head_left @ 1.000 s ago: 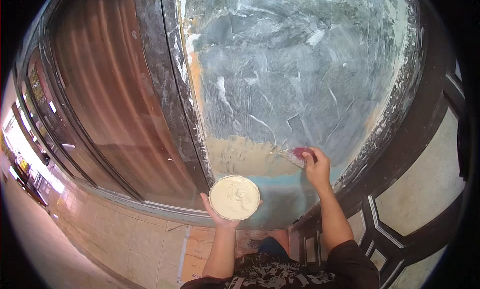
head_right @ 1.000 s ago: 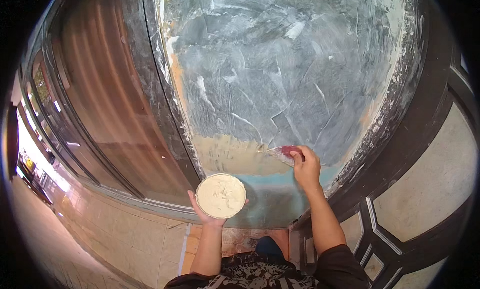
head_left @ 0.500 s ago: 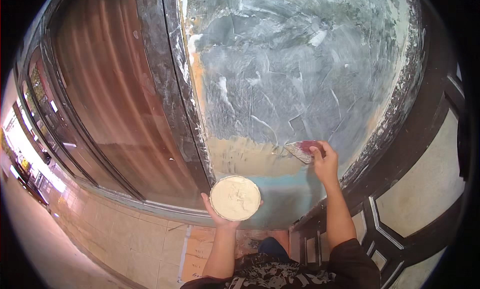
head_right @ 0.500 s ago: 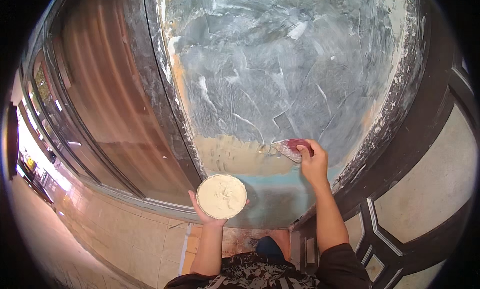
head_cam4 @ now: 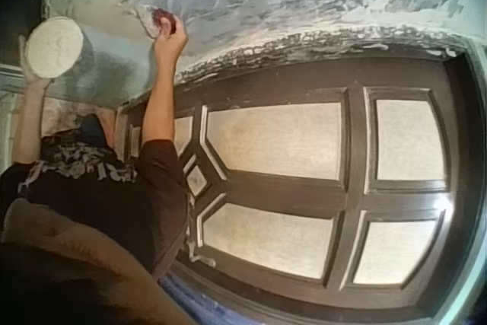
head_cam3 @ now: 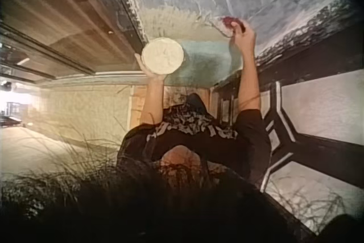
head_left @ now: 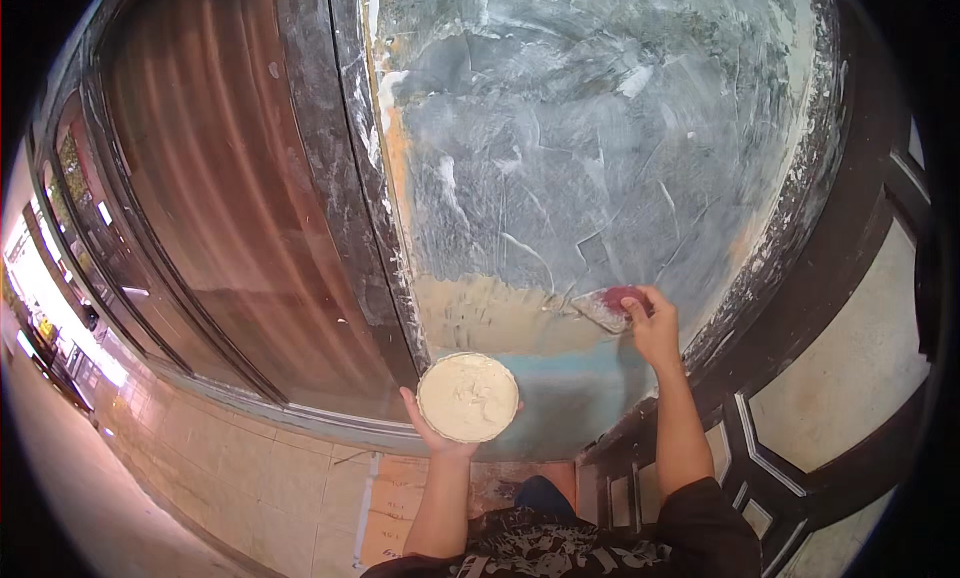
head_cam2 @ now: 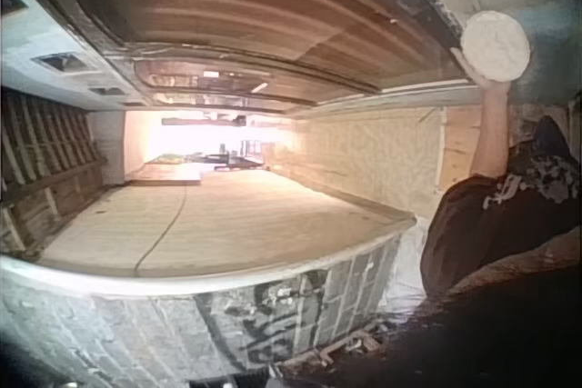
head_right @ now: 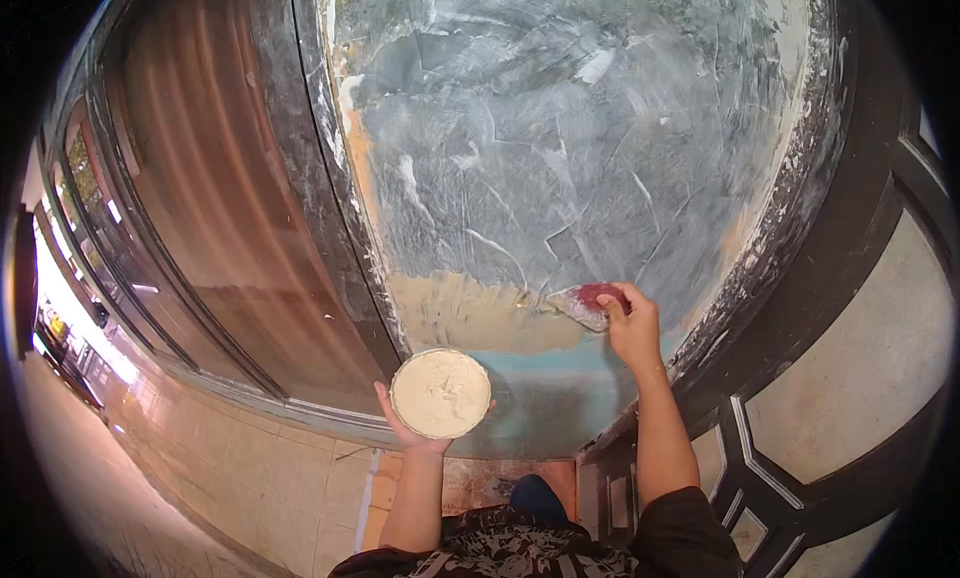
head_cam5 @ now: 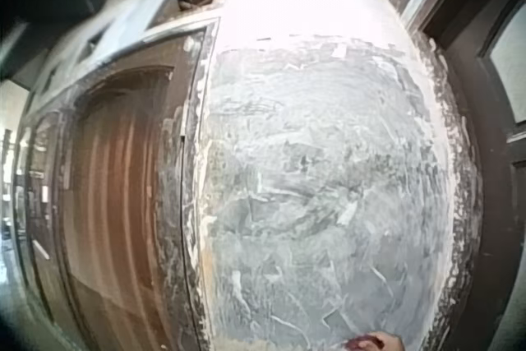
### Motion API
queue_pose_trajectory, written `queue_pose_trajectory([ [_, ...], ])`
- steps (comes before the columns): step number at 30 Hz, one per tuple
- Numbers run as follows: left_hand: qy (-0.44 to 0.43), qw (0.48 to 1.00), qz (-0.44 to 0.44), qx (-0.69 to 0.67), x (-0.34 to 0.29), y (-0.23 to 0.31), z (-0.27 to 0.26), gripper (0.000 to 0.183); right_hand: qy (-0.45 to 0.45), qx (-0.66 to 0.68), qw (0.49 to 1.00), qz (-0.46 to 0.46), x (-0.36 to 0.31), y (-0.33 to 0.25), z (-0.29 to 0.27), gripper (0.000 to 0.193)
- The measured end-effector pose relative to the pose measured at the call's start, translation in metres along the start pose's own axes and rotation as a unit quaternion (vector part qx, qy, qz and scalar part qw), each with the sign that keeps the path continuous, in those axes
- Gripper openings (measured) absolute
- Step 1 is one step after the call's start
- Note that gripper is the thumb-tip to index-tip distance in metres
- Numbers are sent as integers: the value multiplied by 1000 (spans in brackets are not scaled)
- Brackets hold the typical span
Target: The person applies putty from a container onto a wall surface and smooths it with a putty knife.
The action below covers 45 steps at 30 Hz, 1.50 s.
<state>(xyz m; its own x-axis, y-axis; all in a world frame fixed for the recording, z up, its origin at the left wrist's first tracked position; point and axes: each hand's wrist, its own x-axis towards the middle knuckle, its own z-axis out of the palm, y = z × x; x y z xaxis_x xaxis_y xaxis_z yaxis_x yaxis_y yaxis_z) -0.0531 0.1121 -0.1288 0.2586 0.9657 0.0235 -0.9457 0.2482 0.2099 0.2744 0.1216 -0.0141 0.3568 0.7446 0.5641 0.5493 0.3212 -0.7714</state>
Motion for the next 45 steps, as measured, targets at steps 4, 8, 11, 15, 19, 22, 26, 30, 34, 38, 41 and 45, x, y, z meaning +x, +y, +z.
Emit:
queue_pose_trajectory([
  [4,-29,999,-27,-17,-2,-1,6,97,20,-74,995,-61,3,14,-2,19],
  [8,-25,999,-22,-9,-4,1,7,98,22,-12,1000,-20,5,-5,-10,19],
  [11,-37,999,-27,-16,-5,0,8,100,-14,-48,998,-39,2,7,-9,18],
  [15,-19,1000,-13,-8,-6,0,8,100,-15,-98,993,-67,8,5,-6,16],
  [19,-31,999,-19,-2,-11,2,8,97,-10,-39,999,-28,12,-5,-8,17],
  [22,-51,998,-22,-1,-11,2,3,94,-50,-61,996,-38,3,8,-3,18],
  [26,-28,1000,-11,-8,-15,1,6,92,-3,-107,991,-85,7,10,4,17],
  [30,-9,1000,3,-20,-22,5,3,94,9,-29,998,-49,6,-11,4,15],
  [34,23,1000,7,-3,-21,3,2,96,-26,-116,990,-80,-3,7,9,17],
  [38,-4,1000,-2,-10,-24,3,2,95,8,-97,993,-71,6,-5,8,18],
  [41,5,1000,-8,-29,-28,3,6,95,12,-6,1000,-28,5,-20,1,16],
  [45,-14,1000,-11,-14,-28,3,4,95,-29,-92,992,-82,-13,-4,8,14],
])
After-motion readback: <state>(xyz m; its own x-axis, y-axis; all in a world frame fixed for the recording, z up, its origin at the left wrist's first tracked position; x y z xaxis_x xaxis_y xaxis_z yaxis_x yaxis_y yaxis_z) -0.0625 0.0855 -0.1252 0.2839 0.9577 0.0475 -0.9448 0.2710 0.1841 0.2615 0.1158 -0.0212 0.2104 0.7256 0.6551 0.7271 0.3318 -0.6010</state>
